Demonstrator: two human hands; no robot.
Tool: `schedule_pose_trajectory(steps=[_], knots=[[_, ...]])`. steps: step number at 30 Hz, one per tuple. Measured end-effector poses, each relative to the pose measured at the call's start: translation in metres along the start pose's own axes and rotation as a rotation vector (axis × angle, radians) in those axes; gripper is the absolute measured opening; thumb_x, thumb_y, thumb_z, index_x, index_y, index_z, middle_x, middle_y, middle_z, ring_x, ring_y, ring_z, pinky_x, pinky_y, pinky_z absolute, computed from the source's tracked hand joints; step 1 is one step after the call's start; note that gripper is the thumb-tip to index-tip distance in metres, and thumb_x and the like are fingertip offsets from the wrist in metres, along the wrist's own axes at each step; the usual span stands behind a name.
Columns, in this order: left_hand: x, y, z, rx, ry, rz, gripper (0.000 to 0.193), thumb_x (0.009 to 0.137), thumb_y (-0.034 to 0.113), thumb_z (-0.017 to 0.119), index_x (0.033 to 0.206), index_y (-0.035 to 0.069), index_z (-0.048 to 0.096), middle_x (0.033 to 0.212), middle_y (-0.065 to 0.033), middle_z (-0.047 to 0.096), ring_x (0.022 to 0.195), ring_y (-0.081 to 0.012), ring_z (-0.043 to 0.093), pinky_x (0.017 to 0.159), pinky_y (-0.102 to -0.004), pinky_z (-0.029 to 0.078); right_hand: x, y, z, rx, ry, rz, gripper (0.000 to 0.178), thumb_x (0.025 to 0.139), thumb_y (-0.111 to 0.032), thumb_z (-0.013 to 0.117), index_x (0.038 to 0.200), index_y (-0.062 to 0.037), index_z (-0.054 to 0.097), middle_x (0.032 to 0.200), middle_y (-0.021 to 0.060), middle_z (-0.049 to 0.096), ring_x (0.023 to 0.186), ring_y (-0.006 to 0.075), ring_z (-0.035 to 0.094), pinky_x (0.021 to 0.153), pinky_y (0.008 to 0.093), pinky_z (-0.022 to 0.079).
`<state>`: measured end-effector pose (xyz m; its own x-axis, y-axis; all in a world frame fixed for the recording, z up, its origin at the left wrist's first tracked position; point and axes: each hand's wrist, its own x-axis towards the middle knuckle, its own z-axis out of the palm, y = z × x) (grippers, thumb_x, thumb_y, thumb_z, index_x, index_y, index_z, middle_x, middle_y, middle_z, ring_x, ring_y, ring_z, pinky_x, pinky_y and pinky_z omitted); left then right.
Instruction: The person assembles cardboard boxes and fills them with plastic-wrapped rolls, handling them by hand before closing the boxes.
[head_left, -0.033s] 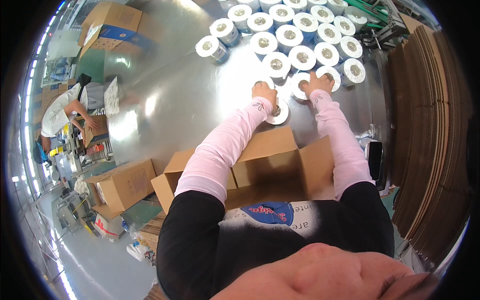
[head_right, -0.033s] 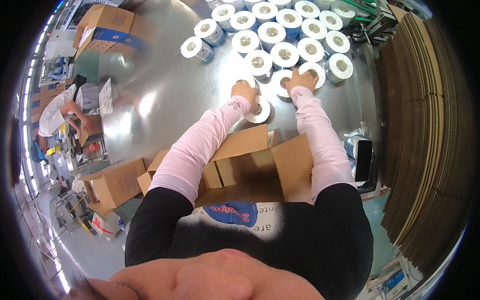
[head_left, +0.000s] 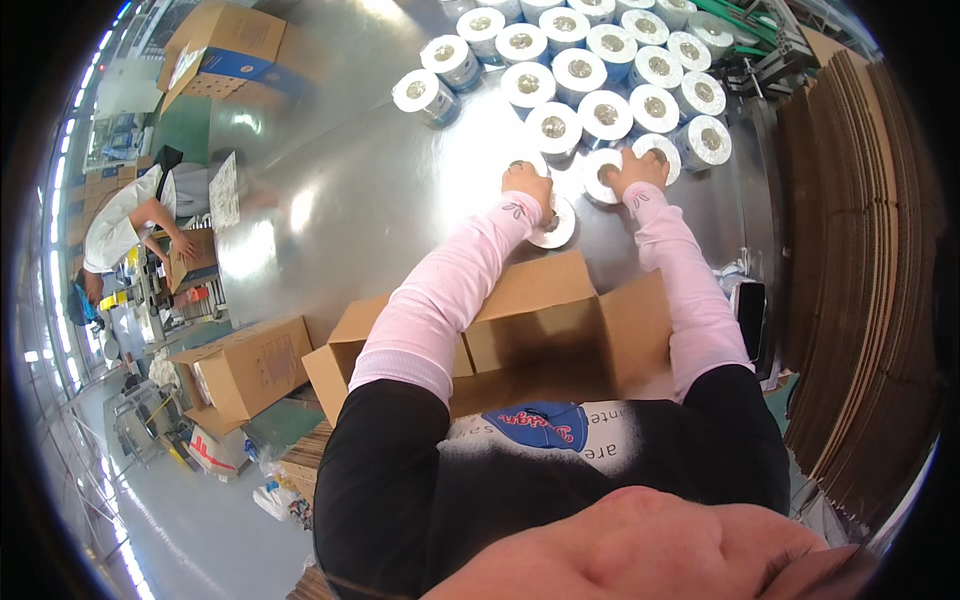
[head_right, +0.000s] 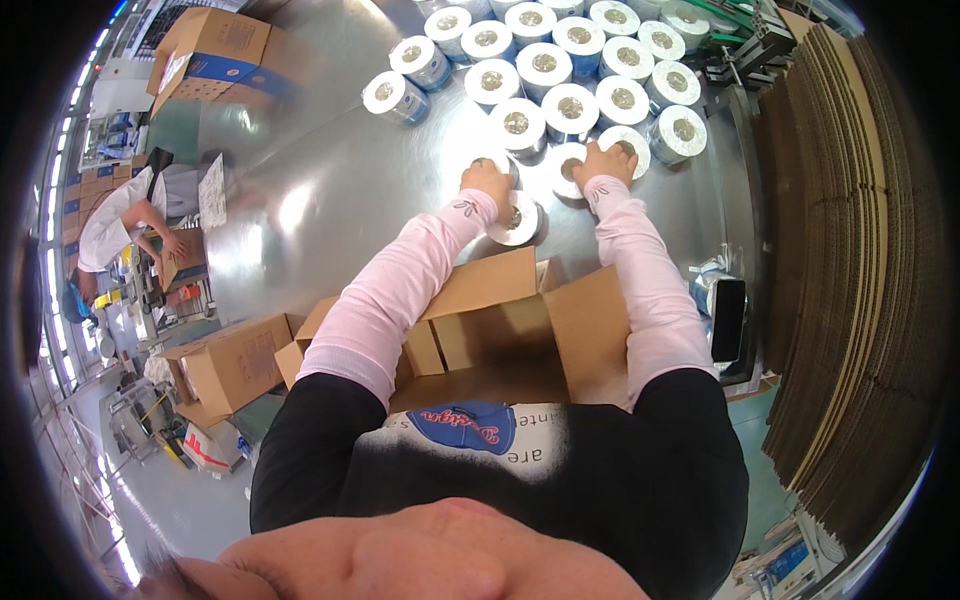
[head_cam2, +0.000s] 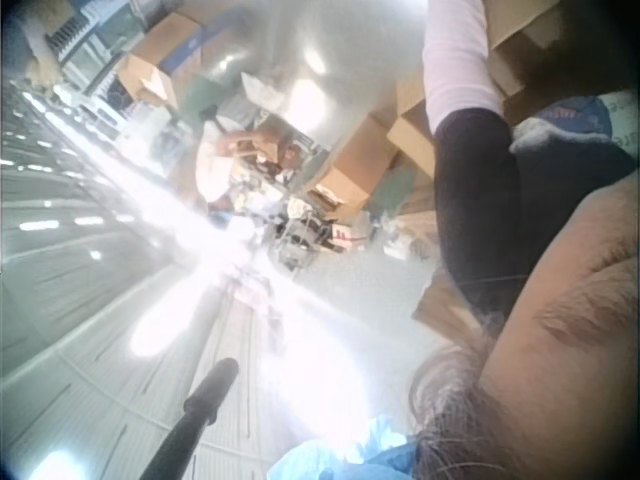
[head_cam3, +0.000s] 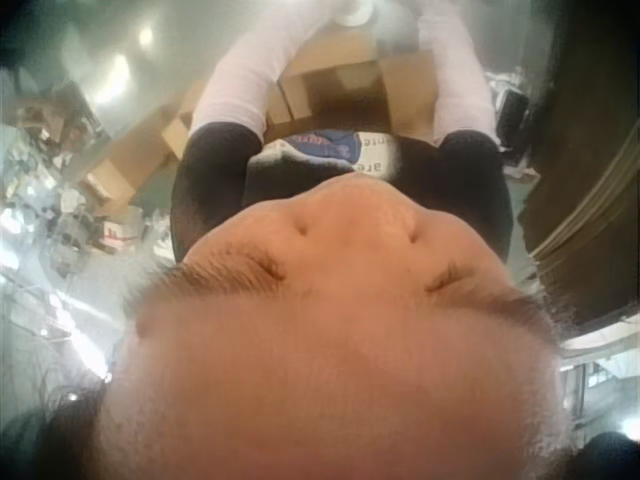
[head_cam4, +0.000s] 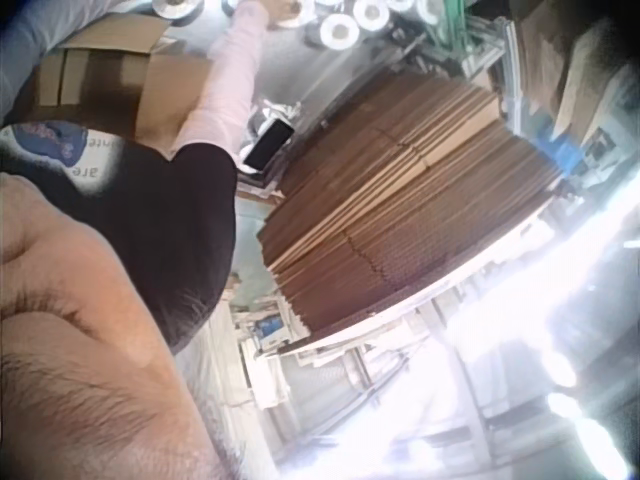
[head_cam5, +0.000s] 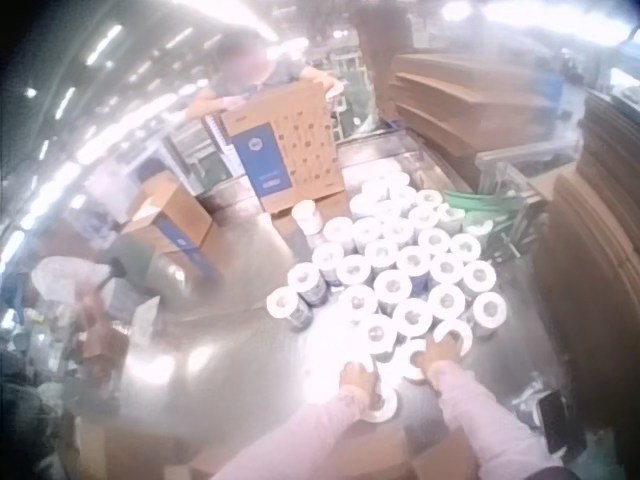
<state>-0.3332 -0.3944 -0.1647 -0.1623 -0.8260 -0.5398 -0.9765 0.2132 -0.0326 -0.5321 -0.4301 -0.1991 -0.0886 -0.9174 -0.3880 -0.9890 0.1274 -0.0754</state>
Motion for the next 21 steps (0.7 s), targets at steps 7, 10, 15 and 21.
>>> schedule_pose_trajectory(steps=[7,10,15,21], knots=[[-0.031,-0.113,-0.024,-1.191,0.161,-0.197,0.051,0.072,0.032,0.074,0.112,0.003,0.066,0.102,-0.0115,0.068,0.096,-0.0214,0.065,0.086,-0.0304,0.05,-0.082,0.046,0.03,0.026,0.084,-0.211,0.045,0.076,-0.038,0.062,0.114,-0.0144,0.066,0.118,0.0254,0.055,0.119,0.0377,0.048,0.11,0.0505,0.024],[-0.1,-0.13,-0.064,-1.832,0.378,0.256,0.04,0.083,0.013,0.067,0.12,0.003,0.06,0.108,-0.0068,0.067,0.095,-0.0167,0.063,0.087,-0.0288,0.05,-0.084,0.081,0.017,0.281,0.053,0.038,0.041,0.082,-0.038,0.061,0.114,-0.0136,0.066,0.113,0.0192,0.06,0.106,0.0318,0.06,0.094,0.0441,0.046],[-0.236,-0.132,-0.05,-1.719,0.283,0.384,0.036,0.086,0.009,0.066,0.121,0.004,0.059,0.111,-0.0064,0.065,0.097,-0.0143,0.062,0.087,-0.0284,0.05,-0.115,0.086,-0.102,2.185,-0.043,-0.36,0.047,0.096,-0.031,0.053,0.133,-0.0036,0.048,0.127,0.0142,0.058,0.11,0.0263,0.061,0.091,0.0395,0.051],[-0.339,-0.077,-0.058,-0.747,0.214,0.311,0.038,0.072,0.018,0.072,0.107,0.007,0.066,0.097,-0.012,0.058,0.085,-0.0231,0.06,0.076,-0.0329,0.05,-0.201,0.048,-0.185,0.951,-0.545,-1.134,0.038,0.079,-0.023,0.069,0.112,-0.0043,0.062,0.112,0.0099,0.063,0.105,0.0291,0.06,0.092,0.0394,0.048]])
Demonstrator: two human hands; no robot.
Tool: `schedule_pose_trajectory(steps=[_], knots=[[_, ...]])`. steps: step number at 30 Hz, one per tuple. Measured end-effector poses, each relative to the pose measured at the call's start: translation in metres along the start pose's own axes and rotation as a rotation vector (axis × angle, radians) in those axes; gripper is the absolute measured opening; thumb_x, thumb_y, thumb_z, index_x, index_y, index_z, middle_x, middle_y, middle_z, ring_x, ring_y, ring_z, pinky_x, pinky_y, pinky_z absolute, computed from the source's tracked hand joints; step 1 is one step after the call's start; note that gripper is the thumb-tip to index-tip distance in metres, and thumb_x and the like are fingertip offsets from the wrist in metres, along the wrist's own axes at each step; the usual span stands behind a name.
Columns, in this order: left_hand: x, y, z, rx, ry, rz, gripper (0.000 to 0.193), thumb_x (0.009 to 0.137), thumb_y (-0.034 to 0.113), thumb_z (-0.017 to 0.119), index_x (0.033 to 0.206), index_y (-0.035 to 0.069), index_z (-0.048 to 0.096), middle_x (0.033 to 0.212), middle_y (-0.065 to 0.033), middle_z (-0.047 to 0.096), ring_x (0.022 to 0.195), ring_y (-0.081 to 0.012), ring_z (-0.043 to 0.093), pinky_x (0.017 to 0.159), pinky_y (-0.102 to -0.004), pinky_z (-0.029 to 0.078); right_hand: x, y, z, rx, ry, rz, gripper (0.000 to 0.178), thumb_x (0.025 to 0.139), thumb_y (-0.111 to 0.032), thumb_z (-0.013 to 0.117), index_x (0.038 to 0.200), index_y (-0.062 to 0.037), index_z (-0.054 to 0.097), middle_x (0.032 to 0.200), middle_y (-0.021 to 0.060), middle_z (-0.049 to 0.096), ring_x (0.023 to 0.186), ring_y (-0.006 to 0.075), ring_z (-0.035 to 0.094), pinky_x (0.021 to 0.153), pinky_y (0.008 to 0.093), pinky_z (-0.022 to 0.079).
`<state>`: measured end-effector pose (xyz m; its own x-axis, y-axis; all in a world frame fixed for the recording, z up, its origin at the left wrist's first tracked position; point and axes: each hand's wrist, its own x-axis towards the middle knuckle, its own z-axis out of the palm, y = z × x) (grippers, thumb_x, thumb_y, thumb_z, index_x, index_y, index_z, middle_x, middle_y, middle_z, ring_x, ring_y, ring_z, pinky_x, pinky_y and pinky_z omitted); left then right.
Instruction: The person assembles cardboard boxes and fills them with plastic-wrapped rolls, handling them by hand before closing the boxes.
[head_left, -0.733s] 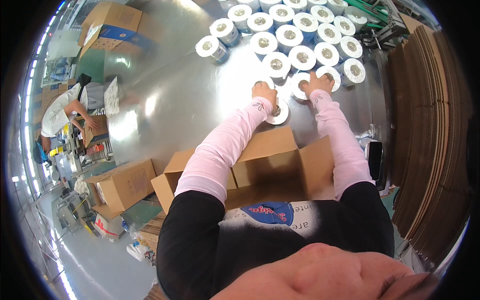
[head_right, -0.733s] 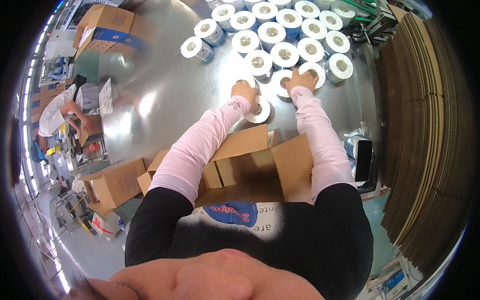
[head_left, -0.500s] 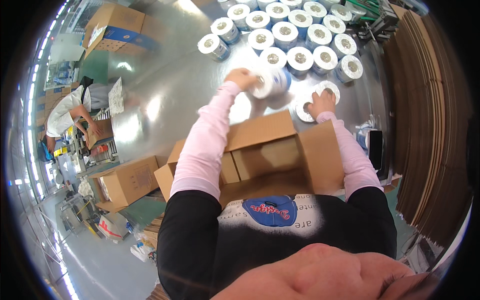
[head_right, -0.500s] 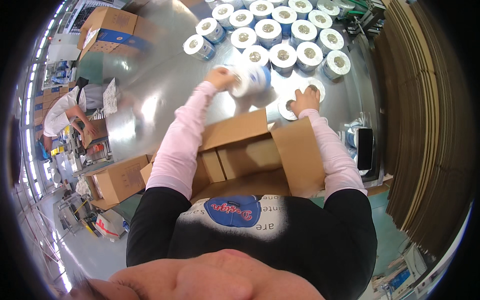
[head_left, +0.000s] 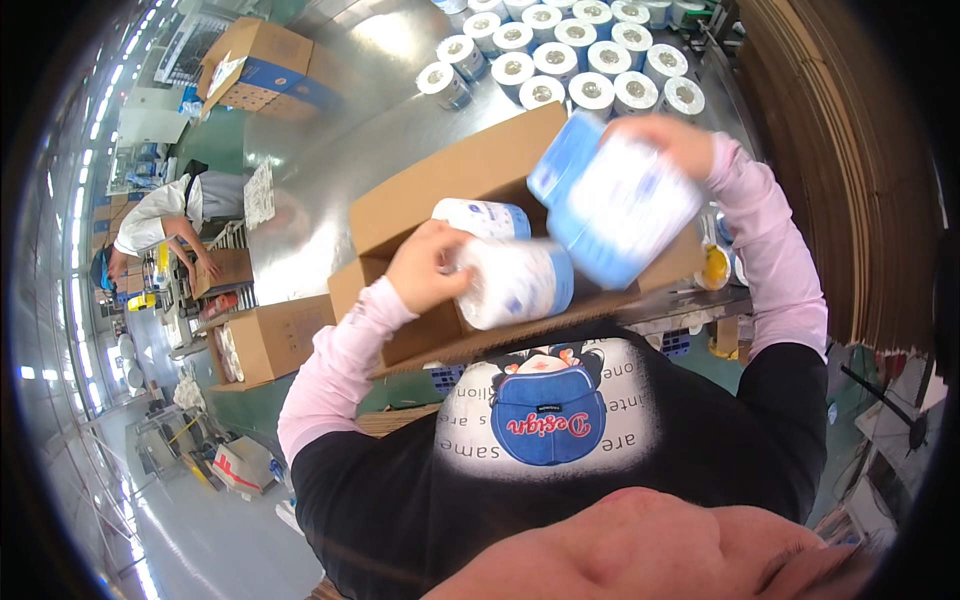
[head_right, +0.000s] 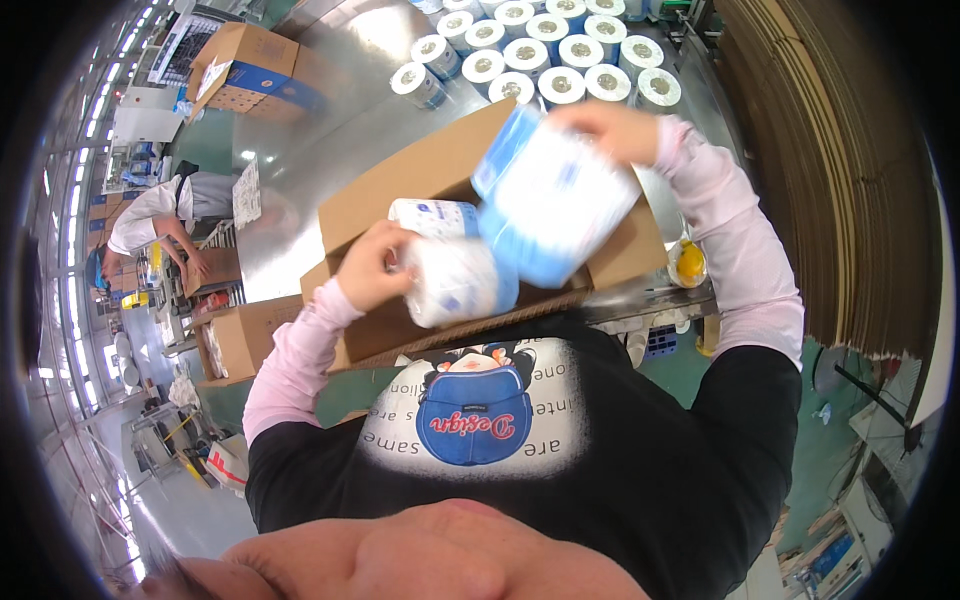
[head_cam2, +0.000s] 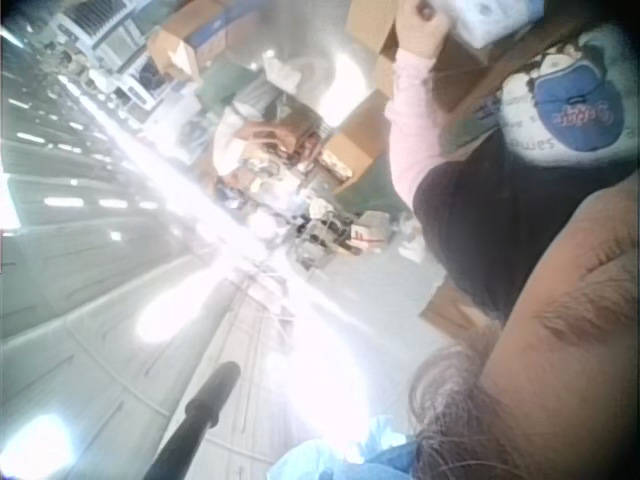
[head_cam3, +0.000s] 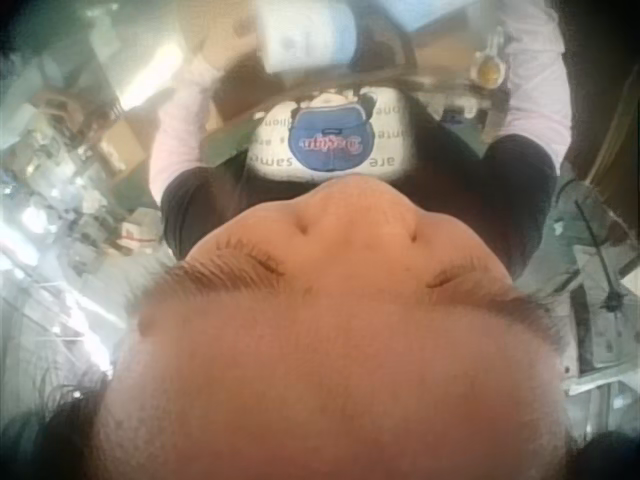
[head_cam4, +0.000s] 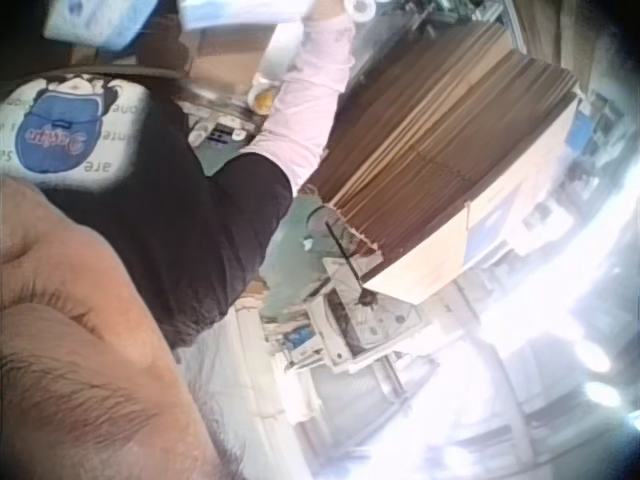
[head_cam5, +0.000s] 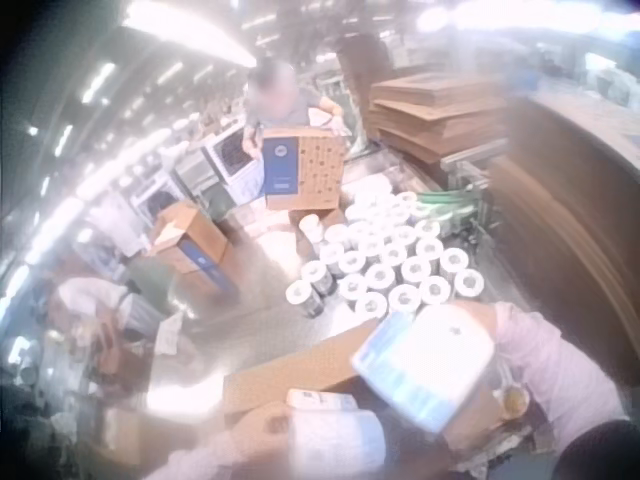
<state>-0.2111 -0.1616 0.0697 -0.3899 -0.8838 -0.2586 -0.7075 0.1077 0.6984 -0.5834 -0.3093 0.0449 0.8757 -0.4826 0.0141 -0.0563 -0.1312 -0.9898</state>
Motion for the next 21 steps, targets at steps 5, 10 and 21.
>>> schedule_pose_trajectory(steps=[5,10,21], knots=[[0.003,-0.01,0.087,0.498,-0.095,0.231,0.034,0.068,0.024,0.07,0.1,0.01,0.068,0.094,-0.0182,0.052,0.091,-0.0367,0.052,0.08,-0.0447,0.047,0.018,-0.01,0.135,-1.153,-0.242,-0.058,0.028,0.074,-0.018,0.063,0.099,-0.0075,0.068,0.096,0.0175,0.06,0.1,0.0382,0.055,0.096,0.0406,0.044],[0.063,-0.088,0.208,0.622,-0.156,0.247,0.029,0.071,0.018,0.067,0.098,0.008,0.067,0.106,-0.0234,0.051,0.107,-0.0391,0.049,0.086,-0.0444,0.048,0.02,0.087,0.188,-1.024,-0.386,0.641,0.034,0.088,-0.023,0.055,0.117,-0.0068,0.063,0.116,0.0209,0.06,0.112,0.0368,0.056,0.103,0.0444,0.038],[0.134,0.016,0.068,-0.55,-0.209,0.01,0.027,0.092,0.009,0.059,0.118,0.001,0.06,0.107,-0.0095,0.066,0.092,-0.0139,0.064,0.081,-0.028,0.051,-0.044,0.05,0.138,-0.579,0.767,0.152,0.057,0.082,-0.012,0.062,0.136,-0.0062,0.047,0.145,0.0192,0.037,0.136,0.0392,0.032,0.111,0.0518,0.028]])
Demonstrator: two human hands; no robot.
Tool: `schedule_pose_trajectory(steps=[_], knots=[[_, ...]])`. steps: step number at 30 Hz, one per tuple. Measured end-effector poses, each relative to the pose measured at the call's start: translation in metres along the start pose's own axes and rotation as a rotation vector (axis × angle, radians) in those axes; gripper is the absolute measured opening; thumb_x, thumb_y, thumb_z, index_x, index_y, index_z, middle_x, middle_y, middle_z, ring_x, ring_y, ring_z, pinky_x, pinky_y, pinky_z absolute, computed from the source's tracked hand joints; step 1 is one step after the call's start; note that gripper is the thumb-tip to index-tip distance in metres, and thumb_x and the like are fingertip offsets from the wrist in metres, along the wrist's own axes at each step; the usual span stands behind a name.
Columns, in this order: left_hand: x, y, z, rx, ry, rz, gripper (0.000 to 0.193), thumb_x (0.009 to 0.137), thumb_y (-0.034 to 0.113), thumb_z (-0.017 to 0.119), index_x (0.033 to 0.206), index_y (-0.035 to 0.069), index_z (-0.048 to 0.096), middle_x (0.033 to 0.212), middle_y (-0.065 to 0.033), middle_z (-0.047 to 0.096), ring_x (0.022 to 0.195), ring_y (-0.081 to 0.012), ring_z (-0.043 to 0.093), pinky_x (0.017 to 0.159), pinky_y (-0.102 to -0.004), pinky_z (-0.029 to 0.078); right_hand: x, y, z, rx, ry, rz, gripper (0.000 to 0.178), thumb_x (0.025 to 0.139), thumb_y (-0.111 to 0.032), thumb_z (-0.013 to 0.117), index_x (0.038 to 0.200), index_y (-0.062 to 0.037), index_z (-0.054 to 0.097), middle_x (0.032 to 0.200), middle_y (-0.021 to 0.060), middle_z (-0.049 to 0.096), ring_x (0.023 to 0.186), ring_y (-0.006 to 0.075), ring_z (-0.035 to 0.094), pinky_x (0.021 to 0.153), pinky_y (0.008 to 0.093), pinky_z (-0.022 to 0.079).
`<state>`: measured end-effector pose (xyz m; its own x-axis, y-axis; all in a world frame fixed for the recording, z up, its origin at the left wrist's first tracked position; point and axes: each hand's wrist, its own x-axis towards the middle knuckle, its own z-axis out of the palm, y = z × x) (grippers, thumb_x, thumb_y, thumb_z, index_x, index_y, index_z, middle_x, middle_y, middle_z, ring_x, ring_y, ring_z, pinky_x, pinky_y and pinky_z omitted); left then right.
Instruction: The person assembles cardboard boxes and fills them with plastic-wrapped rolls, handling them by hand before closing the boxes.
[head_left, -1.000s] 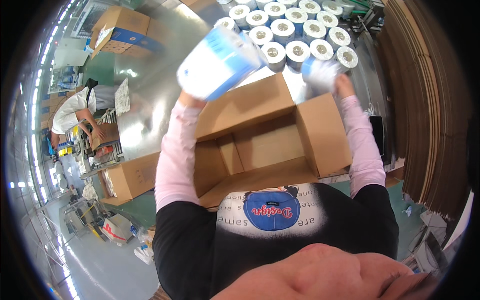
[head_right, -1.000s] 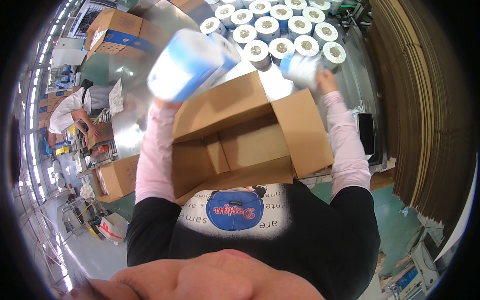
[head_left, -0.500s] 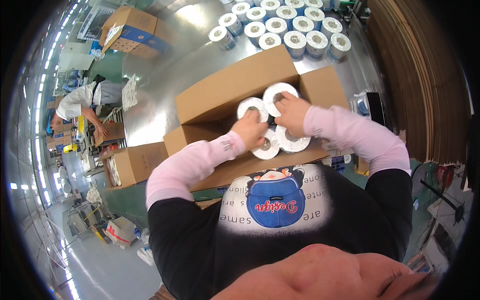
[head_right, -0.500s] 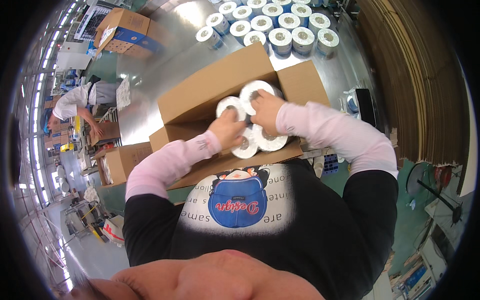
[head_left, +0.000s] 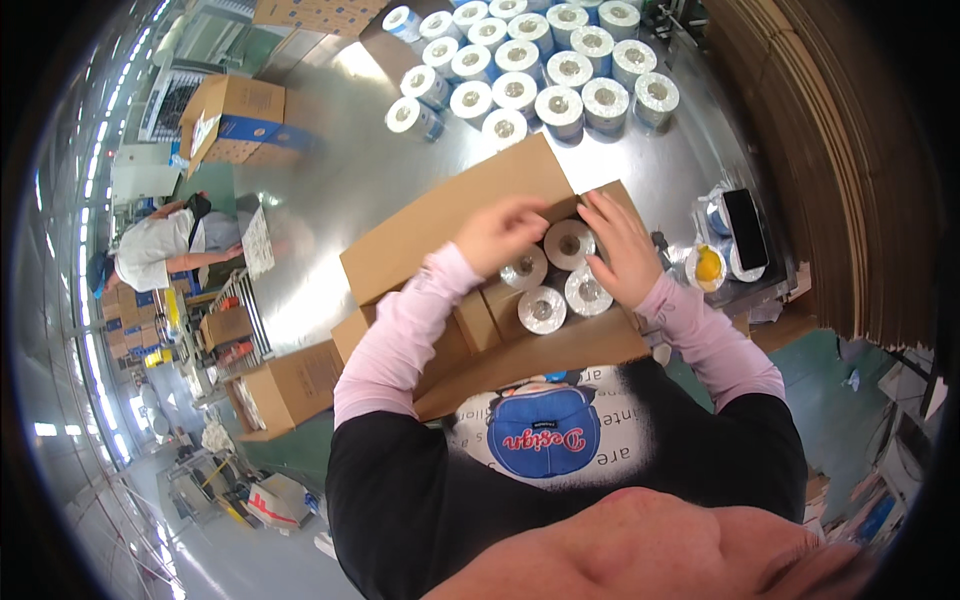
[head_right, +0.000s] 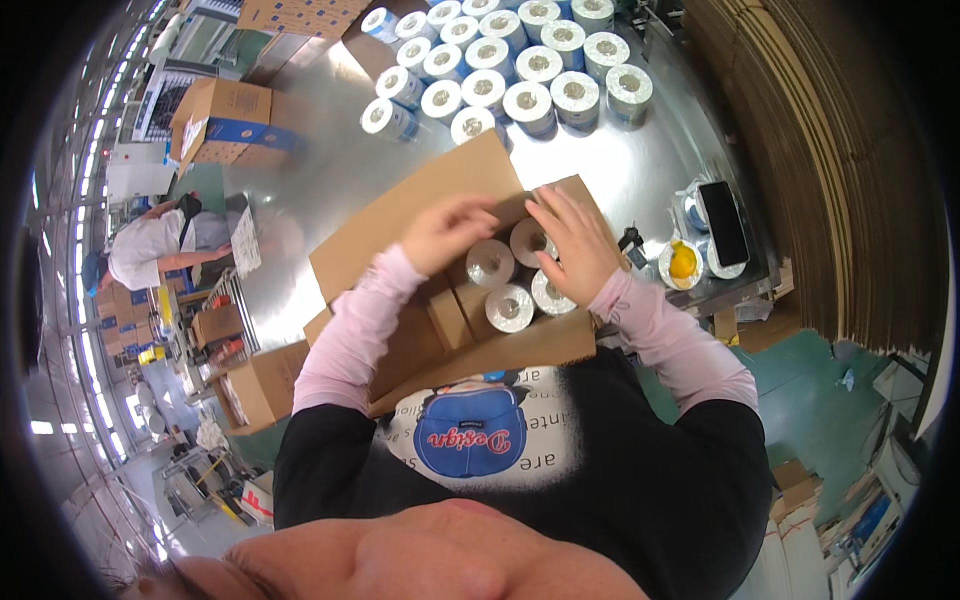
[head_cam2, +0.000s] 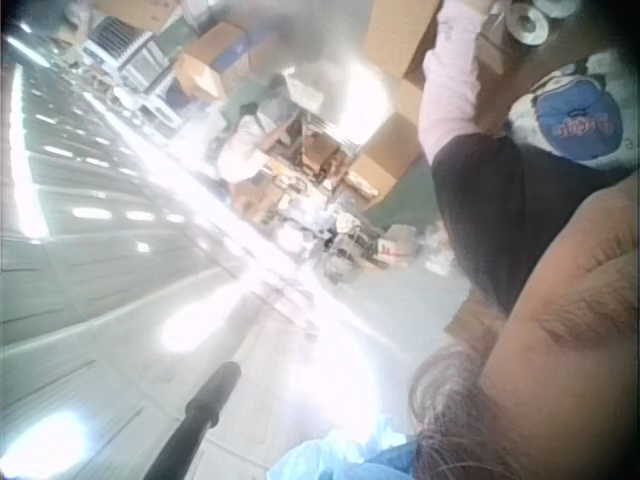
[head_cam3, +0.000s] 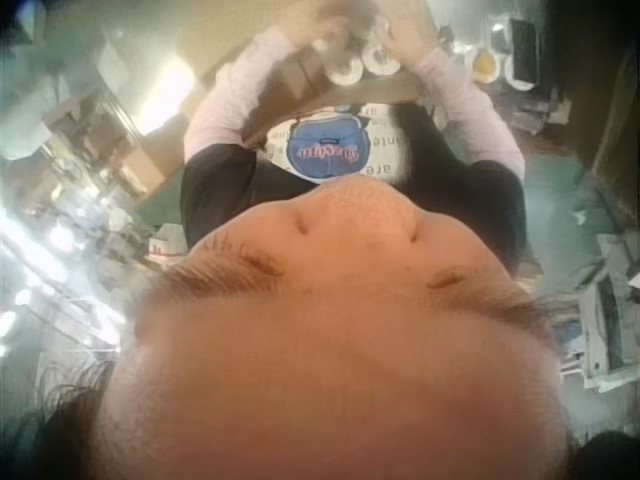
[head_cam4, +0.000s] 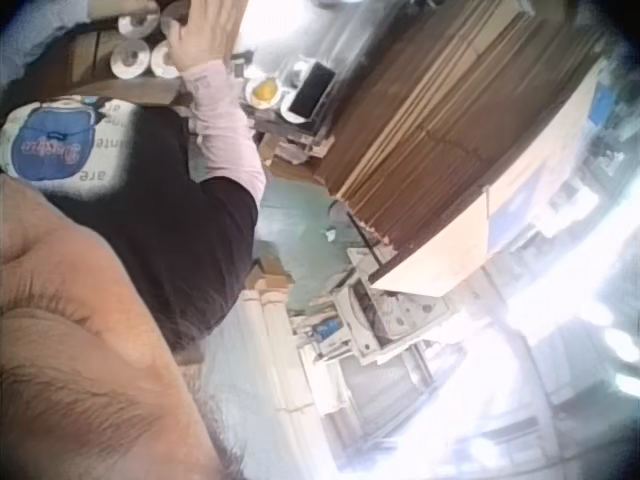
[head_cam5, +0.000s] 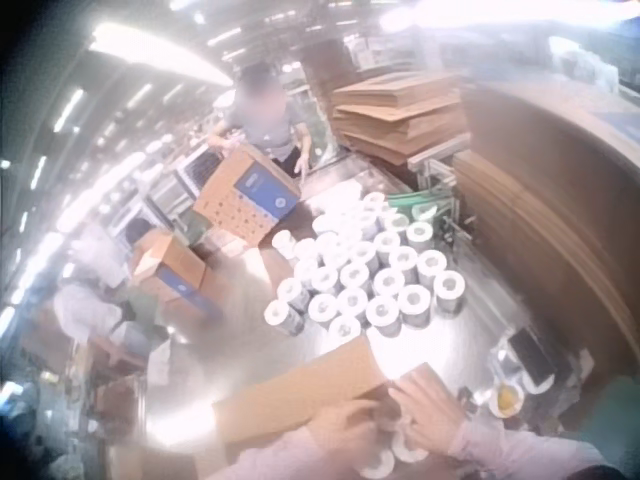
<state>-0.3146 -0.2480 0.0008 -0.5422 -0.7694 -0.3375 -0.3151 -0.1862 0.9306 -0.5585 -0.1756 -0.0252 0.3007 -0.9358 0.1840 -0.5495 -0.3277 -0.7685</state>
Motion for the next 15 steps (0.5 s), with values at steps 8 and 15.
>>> schedule_pose_trajectory(steps=[8,15], knots=[[0.157,-0.113,-0.122,1.021,0.505,0.059,0.038,0.077,0.023,0.071,0.114,0.018,0.067,0.126,-0.0179,0.056,0.117,-0.0324,0.052,0.099,-0.0423,0.042,0.108,0.169,-0.003,-0.302,0.274,0.235,0.051,0.084,-0.027,0.064,0.131,-0.0091,0.053,0.137,0.0192,0.046,0.13,0.0411,0.038,0.109,0.0456,0.033],[0.234,-0.121,-0.119,1.149,0.401,-0.265,0.058,0.069,0.025,0.074,0.124,0.025,0.058,0.146,-0.0201,0.034,0.138,-0.0391,0.027,0.111,-0.0432,0.031,0.231,0.258,-0.004,-0.724,-0.177,0.805,0.07,0.084,-0.058,0.055,0.139,-0.0171,0.048,0.139,0.0231,0.045,0.133,0.0397,0.035,0.11,0.0487,0.027]])
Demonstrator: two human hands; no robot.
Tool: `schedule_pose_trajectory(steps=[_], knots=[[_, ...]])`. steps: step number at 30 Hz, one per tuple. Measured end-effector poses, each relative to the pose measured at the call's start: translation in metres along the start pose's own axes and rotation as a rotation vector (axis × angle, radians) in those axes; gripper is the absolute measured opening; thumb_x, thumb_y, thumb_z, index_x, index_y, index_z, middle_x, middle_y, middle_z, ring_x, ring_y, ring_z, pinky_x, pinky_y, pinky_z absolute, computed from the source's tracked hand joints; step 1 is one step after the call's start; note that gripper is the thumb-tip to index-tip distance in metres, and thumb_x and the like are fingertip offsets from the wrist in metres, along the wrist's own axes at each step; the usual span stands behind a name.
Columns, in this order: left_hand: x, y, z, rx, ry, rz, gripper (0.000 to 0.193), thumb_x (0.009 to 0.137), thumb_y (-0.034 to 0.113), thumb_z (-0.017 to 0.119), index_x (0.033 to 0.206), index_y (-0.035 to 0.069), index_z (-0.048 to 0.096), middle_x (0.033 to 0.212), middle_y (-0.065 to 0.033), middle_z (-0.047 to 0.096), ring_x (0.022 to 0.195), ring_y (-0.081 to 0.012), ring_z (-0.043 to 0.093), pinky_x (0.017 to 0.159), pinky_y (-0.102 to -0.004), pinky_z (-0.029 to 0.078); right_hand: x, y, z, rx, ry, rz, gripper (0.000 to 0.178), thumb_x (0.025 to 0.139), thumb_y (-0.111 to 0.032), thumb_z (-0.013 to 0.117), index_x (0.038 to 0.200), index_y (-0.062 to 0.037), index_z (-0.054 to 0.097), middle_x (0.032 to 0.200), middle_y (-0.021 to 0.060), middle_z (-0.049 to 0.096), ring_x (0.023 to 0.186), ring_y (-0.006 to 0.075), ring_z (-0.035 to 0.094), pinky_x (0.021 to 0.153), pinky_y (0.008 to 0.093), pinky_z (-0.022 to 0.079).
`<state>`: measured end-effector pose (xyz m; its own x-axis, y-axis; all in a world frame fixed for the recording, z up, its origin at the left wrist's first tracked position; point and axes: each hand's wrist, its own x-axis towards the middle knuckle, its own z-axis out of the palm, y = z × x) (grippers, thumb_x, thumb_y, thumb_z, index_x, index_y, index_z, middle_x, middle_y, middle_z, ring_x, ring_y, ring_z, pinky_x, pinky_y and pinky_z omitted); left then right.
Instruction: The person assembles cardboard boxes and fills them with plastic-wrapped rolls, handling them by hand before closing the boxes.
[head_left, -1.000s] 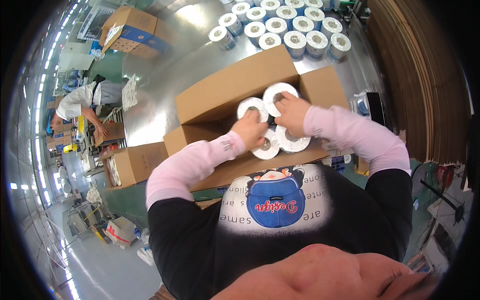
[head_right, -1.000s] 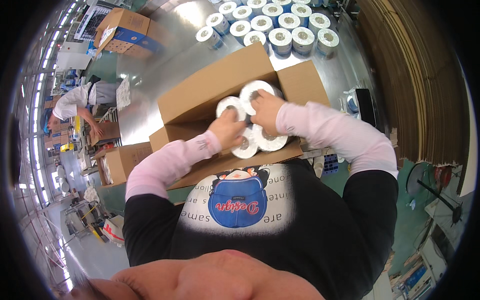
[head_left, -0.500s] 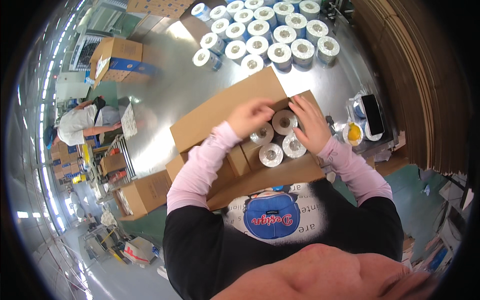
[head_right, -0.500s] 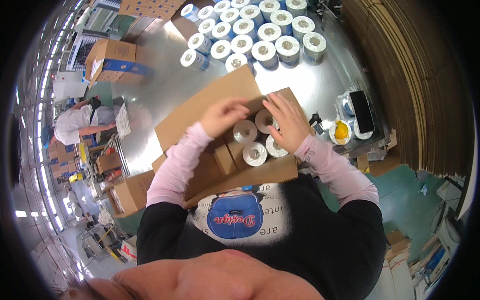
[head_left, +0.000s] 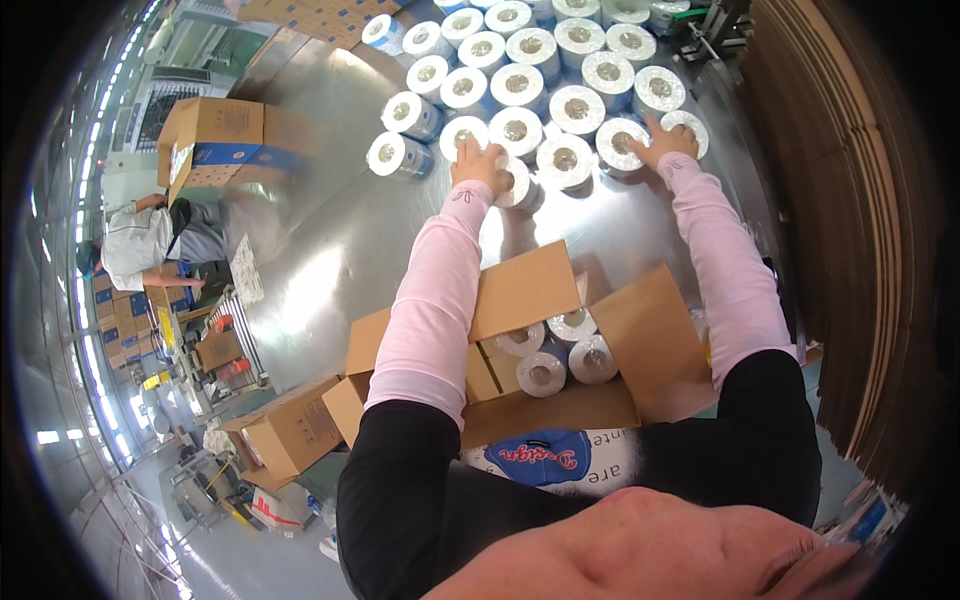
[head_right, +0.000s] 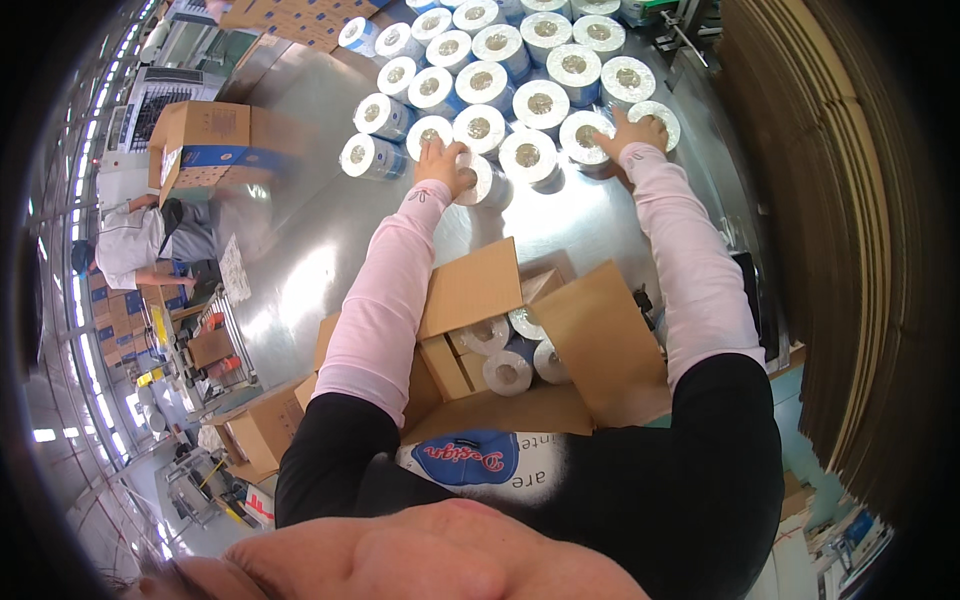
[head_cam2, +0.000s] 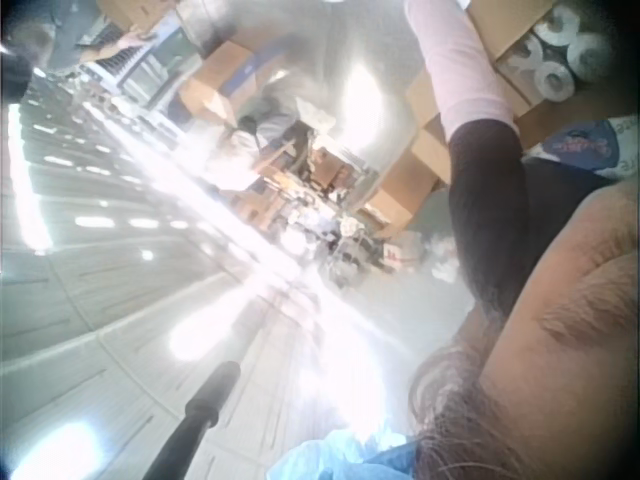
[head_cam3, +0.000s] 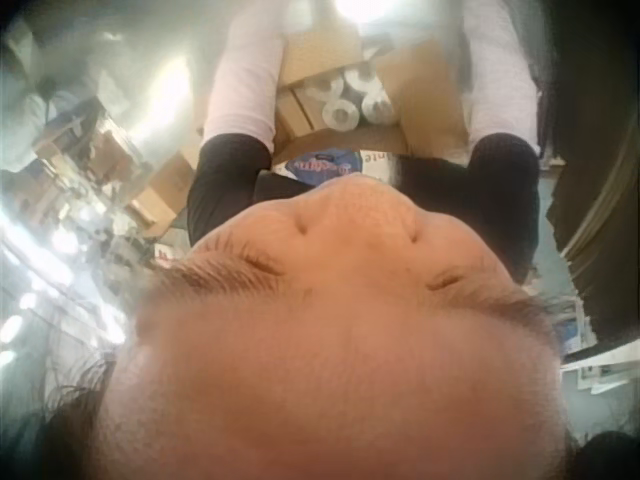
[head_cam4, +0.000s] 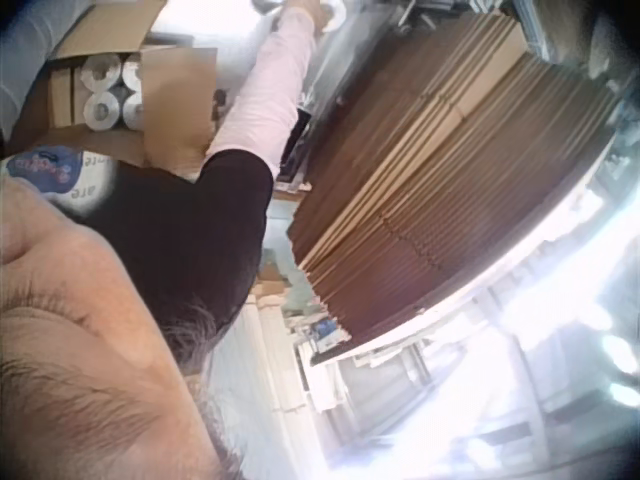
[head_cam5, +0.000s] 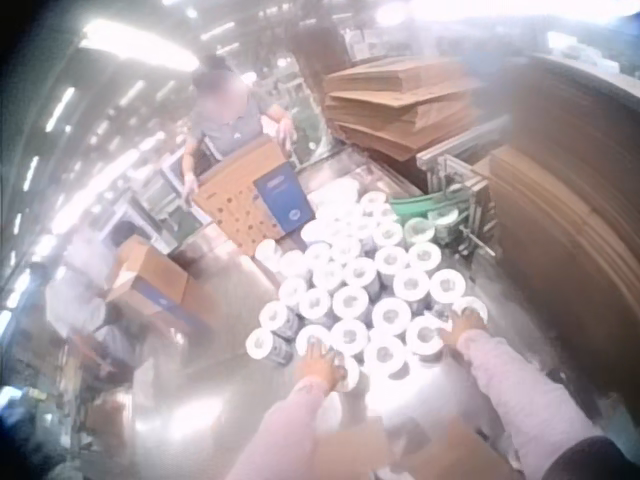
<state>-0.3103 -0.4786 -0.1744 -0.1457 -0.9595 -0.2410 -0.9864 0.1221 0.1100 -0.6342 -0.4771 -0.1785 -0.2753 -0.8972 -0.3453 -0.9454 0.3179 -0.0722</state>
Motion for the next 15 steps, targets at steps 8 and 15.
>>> schedule_pose_trajectory(steps=[8,15], knots=[[0.011,-0.012,0.0,-0.177,-0.052,-0.326,0.065,0.067,0.036,0.078,0.126,0.02,0.057,0.133,-0.0218,0.041,0.126,-0.0391,0.041,0.106,-0.0411,0.039,-0.009,-0.005,0.021,-0.057,0.015,-0.07,0.054,0.079,-0.053,0.059,0.12,-0.0177,0.063,0.13,0.0201,0.053,0.127,0.0348,0.039,0.105,0.0482,0.027],[-0.036,-0.033,0.001,0.115,-0.154,-0.269,0.051,0.071,0.043,0.076,0.116,0.021,0.067,0.123,-0.0181,0.055,0.115,-0.0341,0.054,0.1,-0.0367,0.045,-0.16,0.022,0.103,-0.012,0.152,-0.445,0.033,0.075,-0.033,0.068,0.1,-0.0128,0.066,0.107,0.0174,0.055,0.11,0.0336,0.047,0.102,0.0489,0.031]])
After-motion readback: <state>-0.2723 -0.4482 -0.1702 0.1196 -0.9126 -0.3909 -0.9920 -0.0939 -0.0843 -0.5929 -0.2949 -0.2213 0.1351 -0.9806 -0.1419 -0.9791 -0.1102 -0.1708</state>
